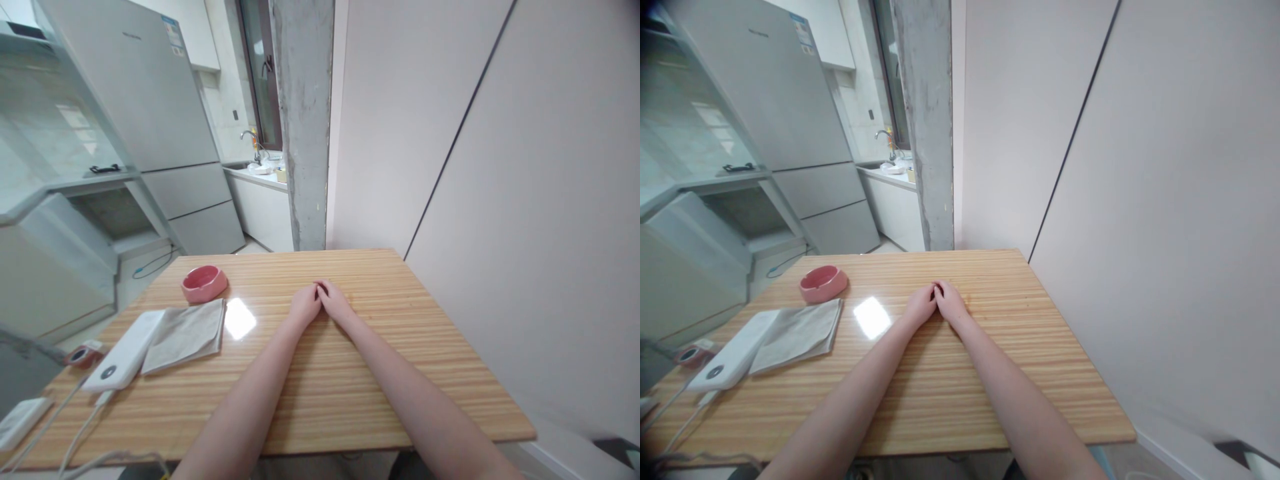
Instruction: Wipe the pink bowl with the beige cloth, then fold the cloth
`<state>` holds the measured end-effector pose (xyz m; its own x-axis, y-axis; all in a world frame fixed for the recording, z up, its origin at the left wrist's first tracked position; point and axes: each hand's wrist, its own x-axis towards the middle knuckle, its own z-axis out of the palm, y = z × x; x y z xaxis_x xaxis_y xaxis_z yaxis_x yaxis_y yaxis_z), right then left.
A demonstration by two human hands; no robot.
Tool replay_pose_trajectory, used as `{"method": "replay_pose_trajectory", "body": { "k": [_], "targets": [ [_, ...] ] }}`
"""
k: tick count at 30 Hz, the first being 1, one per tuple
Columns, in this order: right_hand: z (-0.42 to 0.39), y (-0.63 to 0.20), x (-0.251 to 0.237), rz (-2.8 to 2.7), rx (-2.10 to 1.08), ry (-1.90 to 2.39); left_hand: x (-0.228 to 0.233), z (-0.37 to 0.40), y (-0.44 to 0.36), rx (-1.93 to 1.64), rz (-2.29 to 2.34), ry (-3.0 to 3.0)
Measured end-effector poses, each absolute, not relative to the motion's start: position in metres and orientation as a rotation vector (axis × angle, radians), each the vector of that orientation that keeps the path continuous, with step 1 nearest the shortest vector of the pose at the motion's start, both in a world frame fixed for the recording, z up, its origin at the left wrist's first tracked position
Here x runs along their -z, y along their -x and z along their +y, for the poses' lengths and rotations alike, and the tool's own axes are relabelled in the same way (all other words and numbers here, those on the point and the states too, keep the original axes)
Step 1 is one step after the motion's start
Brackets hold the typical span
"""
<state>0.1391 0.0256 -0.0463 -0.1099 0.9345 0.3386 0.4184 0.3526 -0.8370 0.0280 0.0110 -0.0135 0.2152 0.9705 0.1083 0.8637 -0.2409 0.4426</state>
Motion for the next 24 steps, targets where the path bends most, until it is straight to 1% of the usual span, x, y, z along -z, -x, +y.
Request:
{"method": "replay_pose_trajectory", "body": {
  "k": [24],
  "targets": [
    [0.025, -0.1378, 0.0461, -1.69, -0.692, 1.219, 0.0117, 0.0096, -0.0283, -0.528, 1.725, -2.2]
  ]
}}
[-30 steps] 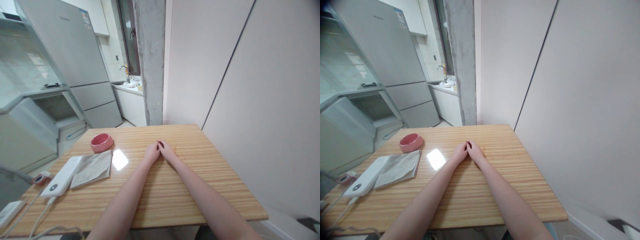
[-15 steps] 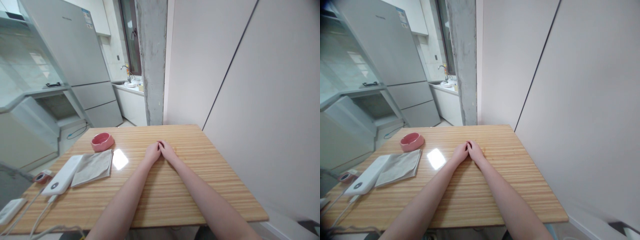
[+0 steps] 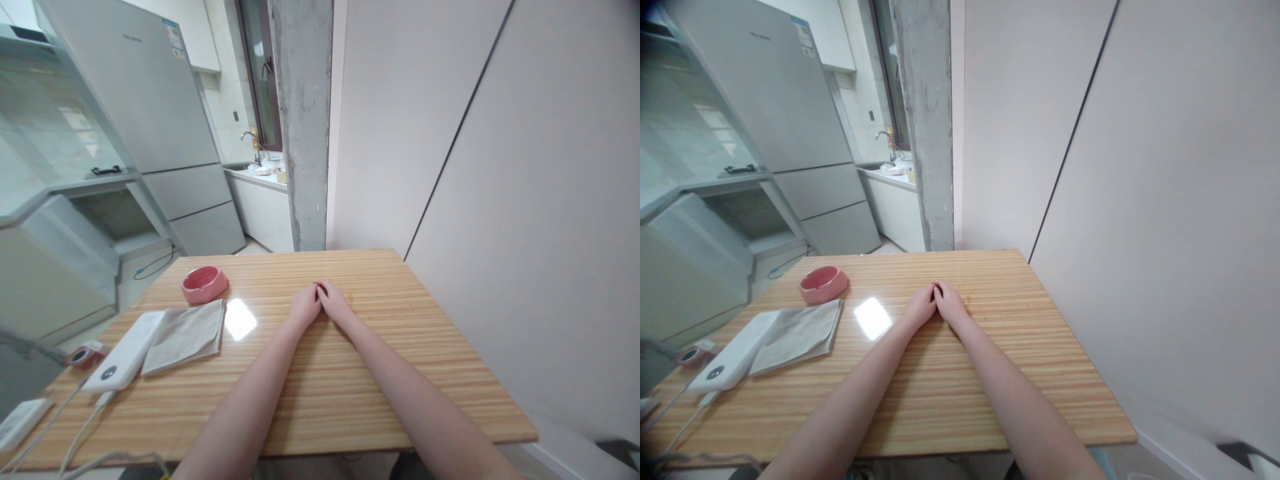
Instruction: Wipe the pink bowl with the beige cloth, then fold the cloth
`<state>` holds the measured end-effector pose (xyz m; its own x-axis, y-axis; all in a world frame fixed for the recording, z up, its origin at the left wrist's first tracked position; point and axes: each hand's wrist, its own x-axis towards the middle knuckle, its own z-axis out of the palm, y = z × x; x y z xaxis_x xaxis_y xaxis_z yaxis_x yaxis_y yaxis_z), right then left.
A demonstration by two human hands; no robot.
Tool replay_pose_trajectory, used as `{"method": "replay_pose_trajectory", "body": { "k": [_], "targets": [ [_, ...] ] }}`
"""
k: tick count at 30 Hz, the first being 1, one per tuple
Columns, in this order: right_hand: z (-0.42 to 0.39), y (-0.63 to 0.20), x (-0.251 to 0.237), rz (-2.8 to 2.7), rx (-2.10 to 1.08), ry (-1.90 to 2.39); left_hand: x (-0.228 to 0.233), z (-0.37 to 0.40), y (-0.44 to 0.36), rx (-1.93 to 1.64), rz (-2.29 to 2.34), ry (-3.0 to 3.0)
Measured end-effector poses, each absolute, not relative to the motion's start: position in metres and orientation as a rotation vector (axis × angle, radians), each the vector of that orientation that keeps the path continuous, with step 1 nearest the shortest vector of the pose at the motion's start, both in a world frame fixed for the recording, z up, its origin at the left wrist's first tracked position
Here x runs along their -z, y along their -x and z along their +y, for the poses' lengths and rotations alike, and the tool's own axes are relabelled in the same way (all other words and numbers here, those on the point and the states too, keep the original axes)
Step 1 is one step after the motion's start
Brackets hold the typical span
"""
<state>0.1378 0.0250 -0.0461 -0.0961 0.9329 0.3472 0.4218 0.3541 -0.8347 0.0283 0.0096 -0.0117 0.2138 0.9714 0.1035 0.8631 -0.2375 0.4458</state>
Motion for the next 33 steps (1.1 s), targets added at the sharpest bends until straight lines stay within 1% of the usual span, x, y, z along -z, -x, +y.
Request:
{"method": "replay_pose_trajectory", "body": {
  "k": [5, 8, 12, 13, 15, 17, 18, 20, 22, 27, 30, 33],
  "targets": [
    [0.026, -0.139, 0.049, -1.668, -0.7, 1.19, 0.01, 0.007, -0.029, -0.533, 1.671, -2.23],
    [0.026, -0.14, 0.05, -1.679, -0.71, 1.163, -0.009, 0.006, -0.016, -0.601, 1.724, -2.269],
    [0.027, -0.14, 0.05, -1.652, -0.713, 1.205, -0.045, 0.004, 0.036, -0.923, 2.206, -2.1],
    [0.027, -0.14, 0.049, -1.648, -0.707, 1.215, -0.051, 0.003, 0.054, -1.052, 2.36, -1.991],
    [0.026, -0.14, 0.049, -1.659, -0.69, 1.225, -0.053, 0.0, 0.091, -1.216, 2.611, -1.768],
    [0.026, -0.139, 0.048, -1.685, -0.675, 1.233, -0.046, -0.002, 0.124, -1.243, 2.748, -1.563],
    [0.026, -0.139, 0.047, -1.701, -0.669, 1.237, -0.04, -0.003, 0.136, -1.187, 2.768, -1.499],
    [0.025, -0.14, 0.046, -1.732, -0.662, 1.24, -0.027, -0.002, 0.152, -1.031, 2.765, -1.415],
    [0.024, -0.141, 0.044, -1.765, -0.655, 1.237, -0.018, 0.0, 0.159, -0.964, 2.777, -1.442],
    [0.025, -0.142, 0.045, -1.783, -0.675, 1.223, -0.012, 0.007, 0.159, -1.027, 2.803, -1.569],
    [0.029, -0.141, 0.05, -1.669, -0.723, 1.223, -0.015, 0.01, 0.149, -1.124, 2.61, -1.85],
    [0.034, -0.141, 0.052, -1.48, -0.798, 1.219, -0.019, 0.01, 0.119, -1.183, 2.258, -2.136]
  ]
}}
